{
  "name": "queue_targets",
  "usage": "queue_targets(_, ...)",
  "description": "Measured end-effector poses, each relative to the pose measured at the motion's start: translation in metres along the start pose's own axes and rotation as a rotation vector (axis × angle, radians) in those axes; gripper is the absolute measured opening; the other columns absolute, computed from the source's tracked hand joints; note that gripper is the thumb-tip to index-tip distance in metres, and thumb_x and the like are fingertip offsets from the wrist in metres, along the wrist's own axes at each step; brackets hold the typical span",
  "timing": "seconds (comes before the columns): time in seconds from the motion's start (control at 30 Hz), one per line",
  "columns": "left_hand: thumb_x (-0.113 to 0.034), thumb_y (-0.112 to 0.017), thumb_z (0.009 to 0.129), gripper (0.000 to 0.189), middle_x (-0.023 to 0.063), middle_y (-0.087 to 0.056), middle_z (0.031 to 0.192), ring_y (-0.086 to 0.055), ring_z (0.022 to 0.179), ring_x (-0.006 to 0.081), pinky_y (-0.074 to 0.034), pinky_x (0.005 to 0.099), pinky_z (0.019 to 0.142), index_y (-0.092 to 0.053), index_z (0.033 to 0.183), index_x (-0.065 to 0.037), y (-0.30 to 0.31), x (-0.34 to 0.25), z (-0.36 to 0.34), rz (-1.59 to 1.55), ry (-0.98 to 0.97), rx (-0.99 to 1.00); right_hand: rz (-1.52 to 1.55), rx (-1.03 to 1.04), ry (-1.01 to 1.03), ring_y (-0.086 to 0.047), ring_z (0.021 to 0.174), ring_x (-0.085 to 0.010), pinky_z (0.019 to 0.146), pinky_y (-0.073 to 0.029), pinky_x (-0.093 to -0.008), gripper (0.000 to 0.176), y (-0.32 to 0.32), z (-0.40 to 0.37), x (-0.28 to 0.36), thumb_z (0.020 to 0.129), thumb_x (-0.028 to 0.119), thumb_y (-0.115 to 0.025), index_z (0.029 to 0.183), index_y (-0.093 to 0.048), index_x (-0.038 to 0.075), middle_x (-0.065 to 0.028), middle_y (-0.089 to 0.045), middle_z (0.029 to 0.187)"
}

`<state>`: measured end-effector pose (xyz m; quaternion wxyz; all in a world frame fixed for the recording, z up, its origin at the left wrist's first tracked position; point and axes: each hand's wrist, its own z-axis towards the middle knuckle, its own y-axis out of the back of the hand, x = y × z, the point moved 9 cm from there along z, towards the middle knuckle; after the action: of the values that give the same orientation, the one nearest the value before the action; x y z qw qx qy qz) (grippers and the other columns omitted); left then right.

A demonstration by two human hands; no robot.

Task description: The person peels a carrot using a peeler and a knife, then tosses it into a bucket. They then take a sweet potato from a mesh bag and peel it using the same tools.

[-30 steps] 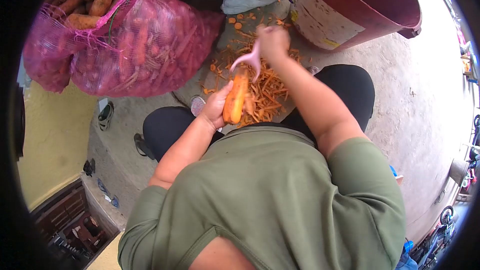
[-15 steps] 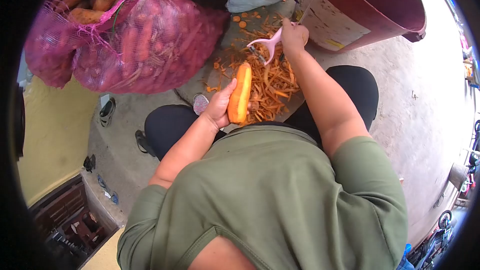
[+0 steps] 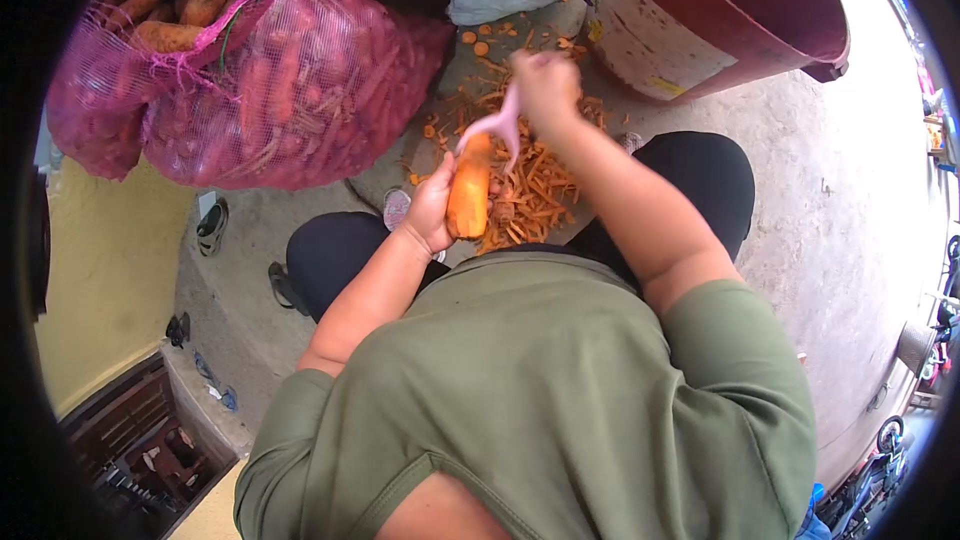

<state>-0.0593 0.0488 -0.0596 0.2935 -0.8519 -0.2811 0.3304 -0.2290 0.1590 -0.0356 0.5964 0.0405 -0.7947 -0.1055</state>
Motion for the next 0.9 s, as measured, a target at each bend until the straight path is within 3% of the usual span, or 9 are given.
queue_targets(0.13, -0.039, -0.033, 0.087, 0.039, 0.0092, -0.056, 0.087, -0.057, 0.073, 0.0174, -0.048, 0.0307, 0.065, -0.044, 0.105, -0.007, 0.007, 0.003, 0.003, 0.006, -0.017, -0.059, -0.193, 0.214, 0.087, -0.058, 0.061, -0.0221, 0.061, -0.045, -0.0325, 0.033, -0.027, -0.053, 0.023, 0.065, 0.032, -0.062, 0.070, -0.058, -0.001, -0.0145, -0.058, 0.064)
queue_targets(0.23, -0.038, -0.035, 0.087, 0.038, 0.0096, -0.056, 0.084, -0.057, 0.071, 0.0182, -0.048, 0.0304, 0.066, -0.044, 0.105, -0.006, -0.003, 0.005, 0.000, 0.044, -0.011, 0.007, -0.250, -0.142, 0.146, -0.058, 0.058, -0.0223, 0.059, -0.045, -0.0328, 0.033, 0.012, 0.013, 0.001, 0.065, 0.031, -0.061, 0.068, -0.056, -0.002, -0.0155, -0.058, 0.064)
queue_targets(0.27, -0.038, -0.034, 0.087, 0.038, 0.0101, -0.056, 0.085, -0.057, 0.071, 0.0188, -0.048, 0.0305, 0.065, -0.044, 0.105, -0.006, -0.006, 0.004, -0.003, 0.051, -0.014, 0.010, -0.175, -0.201, 0.136, -0.052, 0.052, -0.0165, 0.049, -0.041, -0.0289, 0.028, 0.026, 0.037, -0.010, 0.067, 0.025, -0.061, 0.070, -0.055, -0.003, -0.0087, -0.056, 0.060)
queue_targets(0.33, -0.039, -0.034, 0.087, 0.040, 0.0111, -0.056, 0.086, -0.057, 0.071, 0.0202, -0.049, 0.0307, 0.065, -0.043, 0.105, -0.005, -0.009, 0.002, -0.008, 0.063, -0.020, 0.013, 0.014, -0.226, 0.085, -0.051, 0.050, -0.0158, 0.047, -0.040, -0.0285, 0.029, 0.040, 0.031, 0.001, 0.067, 0.024, -0.061, 0.070, -0.053, -0.003, -0.0079, -0.055, 0.060)
queue_targets(0.43, -0.041, -0.034, 0.086, 0.043, 0.0119, -0.056, 0.085, -0.058, 0.071, 0.0218, -0.049, 0.0318, 0.063, -0.043, 0.106, -0.004, -0.003, 0.001, -0.001, -0.082, 0.006, 0.107, 0.029, 0.051, -0.019, -0.055, 0.056, -0.0160, 0.054, -0.044, -0.0292, 0.026, -0.005, -0.010, 0.002, 0.067, 0.025, -0.062, 0.066, -0.055, 0.000, -0.0103, -0.057, 0.060)
queue_targets(0.53, -0.042, -0.033, 0.086, 0.043, 0.0118, -0.056, 0.086, -0.057, 0.069, 0.0219, -0.049, 0.0321, 0.059, -0.044, 0.105, -0.004, -0.017, -0.002, -0.006, -0.070, -0.001, -0.036, -0.164, 0.247, 0.125, -0.056, 0.059, -0.0183, 0.059, -0.044, -0.0301, 0.030, -0.027, -0.055, 0.024, 0.066, 0.030, -0.062, 0.066, -0.056, 0.000, -0.0122, -0.057, 0.061)
queue_targets(0.67, -0.042, -0.035, 0.086, 0.044, 0.0106, -0.056, 0.088, -0.058, 0.066, 0.0197, -0.049, 0.0298, 0.057, -0.046, 0.102, -0.003, -0.007, 0.015, -0.005, 0.141, 0.039, 0.014, -0.068, -0.214, 0.094, -0.057, 0.057, -0.0215, 0.057, -0.045, -0.0329, 0.029, 0.028, 0.028, -0.003, 0.064, 0.028, -0.062, 0.066, -0.057, -0.001, -0.0136, -0.058, 0.061)
queue_targets(0.8, -0.037, -0.042, 0.085, 0.039, 0.0074, -0.052, 0.080, -0.056, 0.060, 0.0175, -0.048, 0.0286, 0.054, -0.043, 0.109, -0.006, -0.003, 0.006, -0.011, 0.092, 0.063, -0.057, 0.103, -0.083, -0.063, -0.054, 0.055, -0.0188, 0.055, -0.043, -0.0317, 0.030, 0.019, 0.036, -0.021, 0.063, 0.026, -0.062, 0.068, -0.057, -0.003, -0.0127, -0.057, 0.060)
queue_targets(0.9, -0.029, -0.050, 0.082, 0.043, 0.0067, -0.049, 0.082, -0.055, 0.059, 0.0162, -0.048, 0.0280, 0.055, -0.035, 0.117, -0.010, -0.026, -0.011, -0.016, 0.313, -0.097, 0.070, 0.052, -0.085, -0.041, -0.055, 0.058, -0.0191, 0.057, -0.043, -0.0306, 0.032, 0.007, 0.023, -0.019, 0.063, 0.025, -0.063, 0.069, -0.054, -0.004, -0.0123, -0.057, 0.064)
